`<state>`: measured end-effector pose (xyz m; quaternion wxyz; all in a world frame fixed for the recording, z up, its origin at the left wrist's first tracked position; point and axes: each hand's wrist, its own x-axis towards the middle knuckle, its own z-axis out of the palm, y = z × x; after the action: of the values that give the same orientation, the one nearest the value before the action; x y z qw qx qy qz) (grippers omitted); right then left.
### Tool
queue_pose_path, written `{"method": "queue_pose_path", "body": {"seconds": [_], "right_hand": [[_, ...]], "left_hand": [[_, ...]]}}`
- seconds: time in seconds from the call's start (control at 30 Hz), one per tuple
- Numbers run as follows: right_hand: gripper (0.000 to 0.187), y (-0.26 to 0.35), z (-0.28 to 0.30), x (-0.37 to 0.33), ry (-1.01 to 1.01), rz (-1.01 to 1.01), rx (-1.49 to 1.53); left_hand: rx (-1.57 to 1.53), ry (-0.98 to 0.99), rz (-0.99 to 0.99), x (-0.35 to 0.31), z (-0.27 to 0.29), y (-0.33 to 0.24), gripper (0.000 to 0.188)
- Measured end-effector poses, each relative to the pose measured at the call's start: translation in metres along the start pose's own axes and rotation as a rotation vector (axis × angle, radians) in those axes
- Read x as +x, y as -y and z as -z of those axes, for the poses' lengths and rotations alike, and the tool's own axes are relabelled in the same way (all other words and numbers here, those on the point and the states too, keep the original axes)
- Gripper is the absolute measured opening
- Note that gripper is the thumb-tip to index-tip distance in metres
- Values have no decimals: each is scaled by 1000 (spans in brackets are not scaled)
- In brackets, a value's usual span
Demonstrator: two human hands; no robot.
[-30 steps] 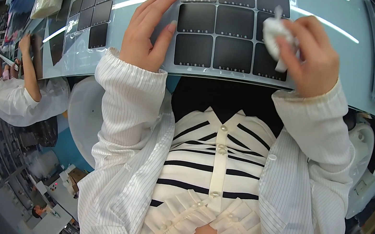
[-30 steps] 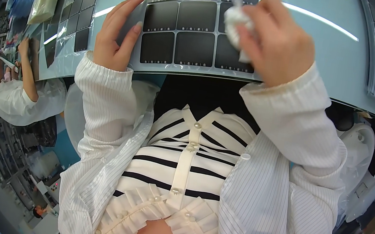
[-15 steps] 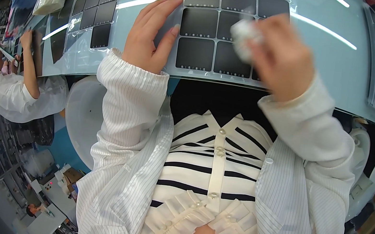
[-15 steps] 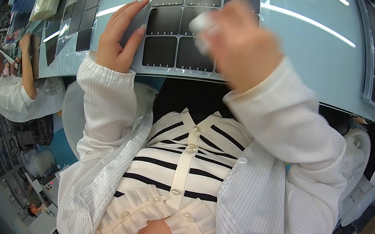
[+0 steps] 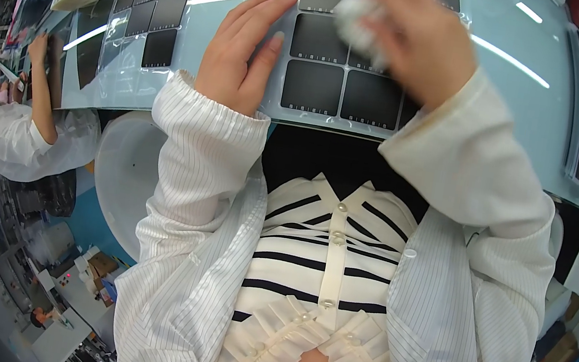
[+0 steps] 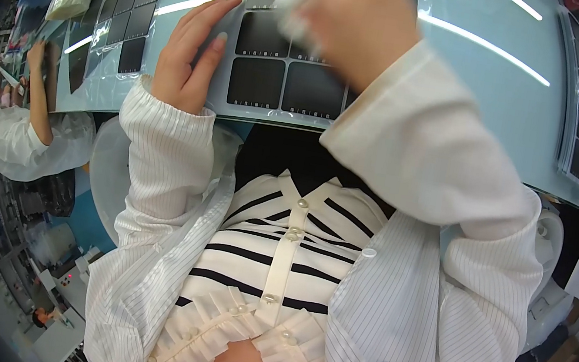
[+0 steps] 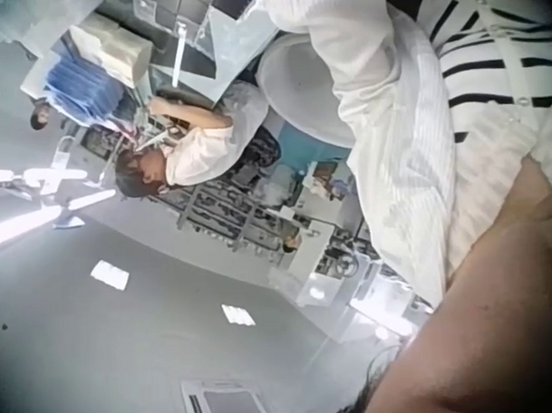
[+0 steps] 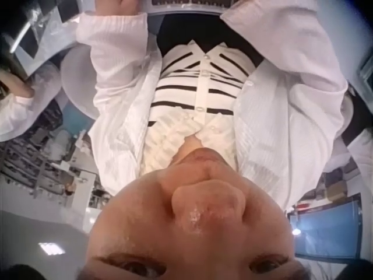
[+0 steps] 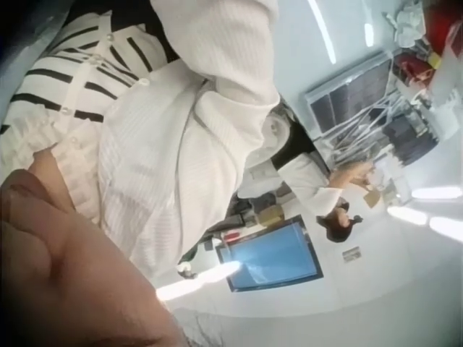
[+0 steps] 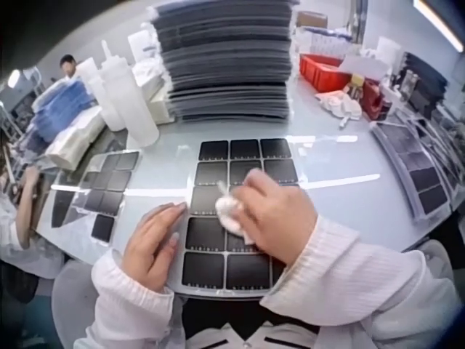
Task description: Cleaning and inspecting small electronic components at a workbench using a cloth.
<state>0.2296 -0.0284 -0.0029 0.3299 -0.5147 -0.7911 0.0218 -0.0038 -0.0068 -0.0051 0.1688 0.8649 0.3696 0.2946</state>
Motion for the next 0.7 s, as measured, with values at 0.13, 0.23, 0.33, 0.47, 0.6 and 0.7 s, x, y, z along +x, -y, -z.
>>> {"method": "queue_pose_path", "body": {"seconds": [0.13,0.23,0.33,0.47,0.6,0.7], "right_hand": [[24,-14,1,4,-134,-291,-269],[28,48,-6,-14,112,143,51],[28,15,-2,-1,13,108,-3],[20,-52,23,16,-111,-261,-311],[22,41,6,-15,68,111,119],[20,28,13,-15,92,44,160]], "left_hand": [[-60,-10,12,3,-2,0,35],[-80,-18,14,-2,-1,5,34],[-75,-35,11,-3,2,3,33],[-126,-54,15,1,-1,3,32],[-122,-83,-5,-3,-3,10,31],[-145,-87,16,-7,-1,8,31]]}}
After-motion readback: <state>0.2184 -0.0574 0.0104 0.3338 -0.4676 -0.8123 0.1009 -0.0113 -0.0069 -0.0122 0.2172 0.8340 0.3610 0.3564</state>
